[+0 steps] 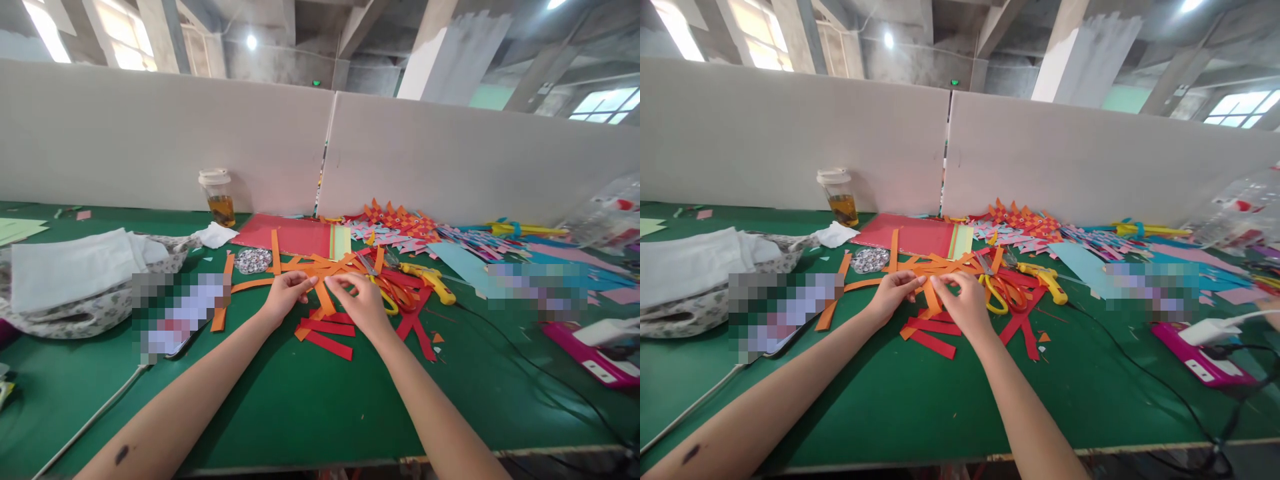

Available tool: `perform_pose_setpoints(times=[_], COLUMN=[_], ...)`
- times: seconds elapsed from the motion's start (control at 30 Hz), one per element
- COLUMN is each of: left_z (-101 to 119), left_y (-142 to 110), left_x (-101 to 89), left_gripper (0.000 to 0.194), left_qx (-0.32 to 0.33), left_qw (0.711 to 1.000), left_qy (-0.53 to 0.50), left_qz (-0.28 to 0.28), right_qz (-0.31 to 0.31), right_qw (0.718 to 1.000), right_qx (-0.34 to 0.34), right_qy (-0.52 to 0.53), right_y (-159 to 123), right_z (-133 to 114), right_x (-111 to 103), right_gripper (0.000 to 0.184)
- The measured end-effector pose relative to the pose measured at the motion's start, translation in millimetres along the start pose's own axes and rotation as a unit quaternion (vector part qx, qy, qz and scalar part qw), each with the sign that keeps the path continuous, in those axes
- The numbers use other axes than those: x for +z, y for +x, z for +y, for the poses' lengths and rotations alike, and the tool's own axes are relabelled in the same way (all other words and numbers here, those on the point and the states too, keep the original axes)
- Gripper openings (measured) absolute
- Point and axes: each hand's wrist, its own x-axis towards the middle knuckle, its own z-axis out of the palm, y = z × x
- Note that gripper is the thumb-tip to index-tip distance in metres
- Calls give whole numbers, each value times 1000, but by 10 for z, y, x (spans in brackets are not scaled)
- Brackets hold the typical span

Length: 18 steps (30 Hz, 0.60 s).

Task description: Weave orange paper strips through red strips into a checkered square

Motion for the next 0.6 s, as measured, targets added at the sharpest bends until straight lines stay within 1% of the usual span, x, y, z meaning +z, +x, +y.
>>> perform_pose_setpoints(times=[0.1, 0.17, 0.23, 0.37, 0.47, 0.53, 0.6], left_z=[-1, 4, 16, 39, 24, 5, -10], left_y=[-4, -8, -11, -8, 6, 17, 26], left_x=[-4, -9, -11, -8, -15, -24, -36], left_gripper=[31, 31, 31, 33, 34, 33, 32], left_qx=[3, 2, -5, -32, -39, -33, -15], left_qw=[1000, 1000, 1000, 999, 998, 997, 996], left_qy=[1, -7, -18, -32, -47, -60, -71], left_qz=[-13, -13, -6, 6, 17, 25, 45], right_qz=[-57, -87, -101, -101, -101, -95, -90], right_qw=[998, 995, 993, 993, 994, 994, 994], right_qx=[20, 23, 25, 32, 31, 31, 35], right_qy=[33, 40, 49, 54, 40, 37, 42], right_y=[-43, -47, -35, -10, -10, -13, -11], right_z=[-27, -17, -10, -22, -21, -4, 27], right_x=[97, 108, 93, 66, 73, 80, 80], right_gripper=[33, 32, 32, 30, 31, 31, 28])
